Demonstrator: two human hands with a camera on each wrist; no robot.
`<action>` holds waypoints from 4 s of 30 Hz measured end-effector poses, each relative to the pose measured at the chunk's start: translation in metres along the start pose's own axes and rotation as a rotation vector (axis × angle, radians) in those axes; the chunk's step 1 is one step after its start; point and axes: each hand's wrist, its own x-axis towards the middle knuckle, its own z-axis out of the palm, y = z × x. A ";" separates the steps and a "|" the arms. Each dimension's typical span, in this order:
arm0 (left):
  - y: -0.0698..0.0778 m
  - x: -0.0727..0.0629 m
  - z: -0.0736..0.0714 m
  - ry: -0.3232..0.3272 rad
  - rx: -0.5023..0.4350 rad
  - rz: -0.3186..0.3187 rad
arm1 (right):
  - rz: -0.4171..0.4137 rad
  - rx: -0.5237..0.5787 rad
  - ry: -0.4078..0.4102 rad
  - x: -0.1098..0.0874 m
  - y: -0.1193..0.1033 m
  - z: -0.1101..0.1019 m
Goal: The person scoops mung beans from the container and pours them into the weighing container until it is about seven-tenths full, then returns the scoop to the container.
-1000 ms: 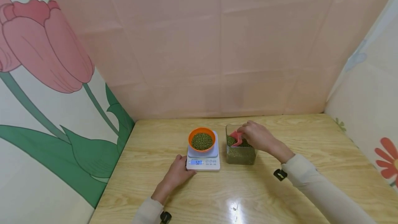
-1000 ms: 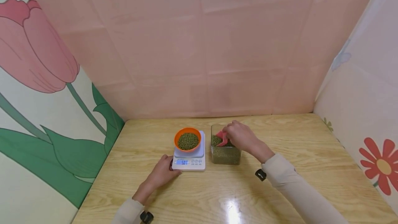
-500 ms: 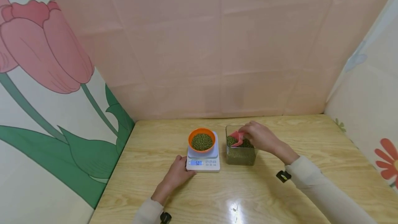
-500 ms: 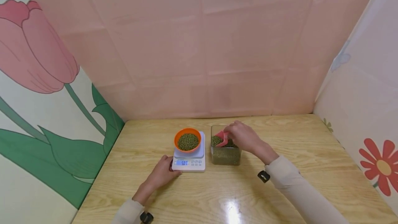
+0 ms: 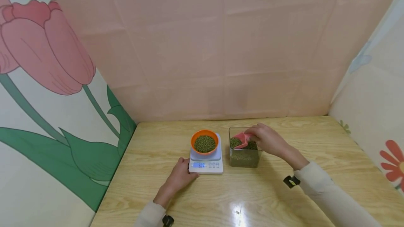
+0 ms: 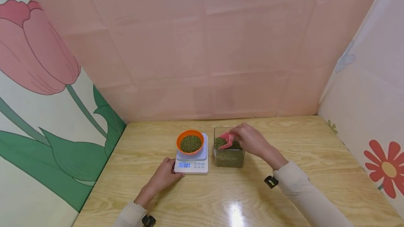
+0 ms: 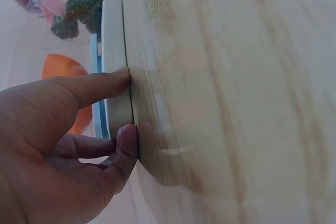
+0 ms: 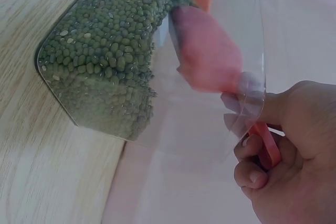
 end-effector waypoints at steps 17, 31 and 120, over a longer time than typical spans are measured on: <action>-0.001 0.000 0.000 -0.005 0.000 -0.004 | 0.084 0.079 0.004 -0.011 0.002 -0.005; -0.001 -0.001 -0.001 -0.008 -0.004 0.002 | 0.135 0.142 0.041 -0.017 0.004 -0.003; 0.000 0.001 0.000 0.016 0.031 0.022 | 0.258 0.236 0.163 -0.021 0.004 -0.017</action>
